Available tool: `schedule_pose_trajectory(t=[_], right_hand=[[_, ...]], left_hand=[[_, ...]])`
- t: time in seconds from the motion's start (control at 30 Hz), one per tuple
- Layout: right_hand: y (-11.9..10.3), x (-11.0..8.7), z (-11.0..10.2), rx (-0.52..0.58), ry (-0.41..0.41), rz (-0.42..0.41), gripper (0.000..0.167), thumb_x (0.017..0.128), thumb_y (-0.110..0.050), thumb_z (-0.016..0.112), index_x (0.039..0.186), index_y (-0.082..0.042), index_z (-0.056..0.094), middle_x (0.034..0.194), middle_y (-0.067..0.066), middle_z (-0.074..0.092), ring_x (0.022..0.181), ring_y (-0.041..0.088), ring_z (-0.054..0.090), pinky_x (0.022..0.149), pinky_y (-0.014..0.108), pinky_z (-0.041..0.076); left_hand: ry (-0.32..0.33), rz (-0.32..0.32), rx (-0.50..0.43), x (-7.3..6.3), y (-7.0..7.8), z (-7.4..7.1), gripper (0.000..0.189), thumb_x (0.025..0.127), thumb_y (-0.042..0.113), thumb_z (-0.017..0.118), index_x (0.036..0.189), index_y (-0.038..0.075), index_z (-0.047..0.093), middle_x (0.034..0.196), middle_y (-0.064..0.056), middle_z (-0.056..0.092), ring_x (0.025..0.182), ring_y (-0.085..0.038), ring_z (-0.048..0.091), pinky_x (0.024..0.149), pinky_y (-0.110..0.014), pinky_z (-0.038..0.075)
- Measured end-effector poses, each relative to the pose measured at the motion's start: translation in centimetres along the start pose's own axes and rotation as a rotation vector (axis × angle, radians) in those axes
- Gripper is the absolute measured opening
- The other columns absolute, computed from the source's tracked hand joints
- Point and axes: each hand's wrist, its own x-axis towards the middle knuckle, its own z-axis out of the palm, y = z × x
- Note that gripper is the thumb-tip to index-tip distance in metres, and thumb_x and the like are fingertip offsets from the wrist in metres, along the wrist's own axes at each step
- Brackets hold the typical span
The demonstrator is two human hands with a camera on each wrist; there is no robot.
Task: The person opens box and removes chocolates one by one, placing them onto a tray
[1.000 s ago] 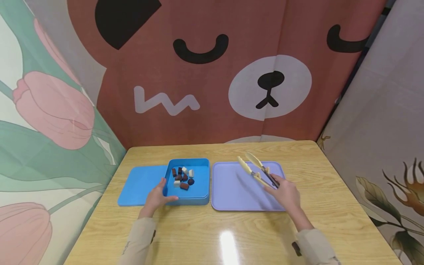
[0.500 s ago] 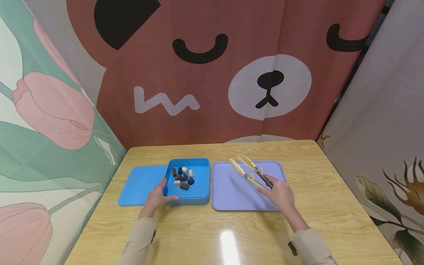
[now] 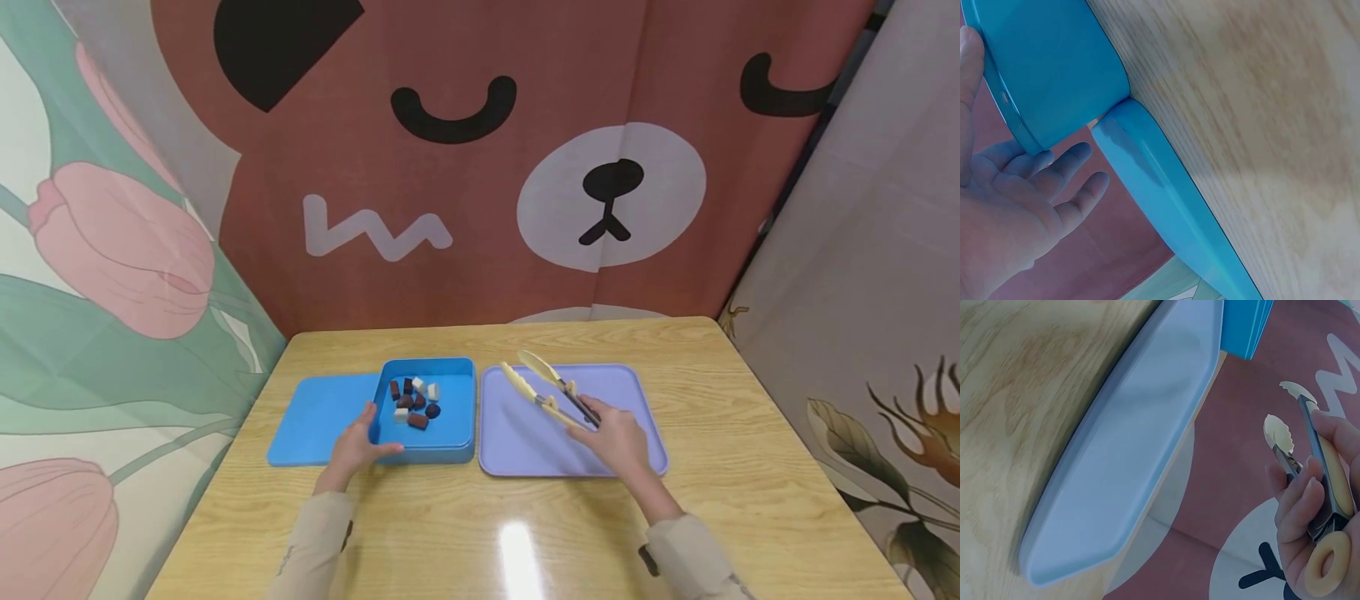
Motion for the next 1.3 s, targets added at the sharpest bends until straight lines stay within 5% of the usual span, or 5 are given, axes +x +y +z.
schedule_pose_trajectory(t=[0.17, 0.6, 1.3], right_hand=[[-0.9, 0.2, 0.3, 0.030, -0.027, 0.007, 0.064, 0.070, -0.042, 0.073, 0.120, -0.007, 0.058, 0.083, 0.015, 0.062, 0.051, 0.014, 0.038, 0.041, 0.027, 0.028], [-2.7, 0.4, 1.4, 0.052, -0.116, 0.003, 0.063, 0.070, -0.040, 0.074, 0.121, -0.008, 0.057, 0.060, 0.001, 0.048, 0.049, 0.013, 0.035, 0.040, 0.026, 0.030], [-5.8, 1.2, 3.2, 0.059, -0.196, -0.108, 0.059, 0.067, -0.035, 0.076, 0.117, -0.008, 0.061, 0.053, -0.004, 0.041, 0.047, 0.010, 0.033, 0.039, 0.025, 0.029]], left_hand=[[-0.002, -0.001, 0.010, 0.1, -0.1, 0.1, 0.099, 0.067, 0.038, 0.077, 0.138, -0.006, 0.025, 0.143, -0.022, 0.020, 0.126, -0.040, 0.024, 0.097, -0.052, 0.027], [0.003, -0.007, 0.010, 0.0, 0.0, 0.0, 0.099, 0.067, 0.037, 0.077, 0.138, -0.006, 0.024, 0.143, -0.022, 0.018, 0.126, -0.040, 0.024, 0.097, -0.052, 0.028], [0.003, 0.004, 0.011, 0.0, -0.1, 0.0, 0.098, 0.067, 0.036, 0.077, 0.138, -0.007, 0.024, 0.143, -0.023, 0.019, 0.126, -0.041, 0.025, 0.096, -0.053, 0.028]])
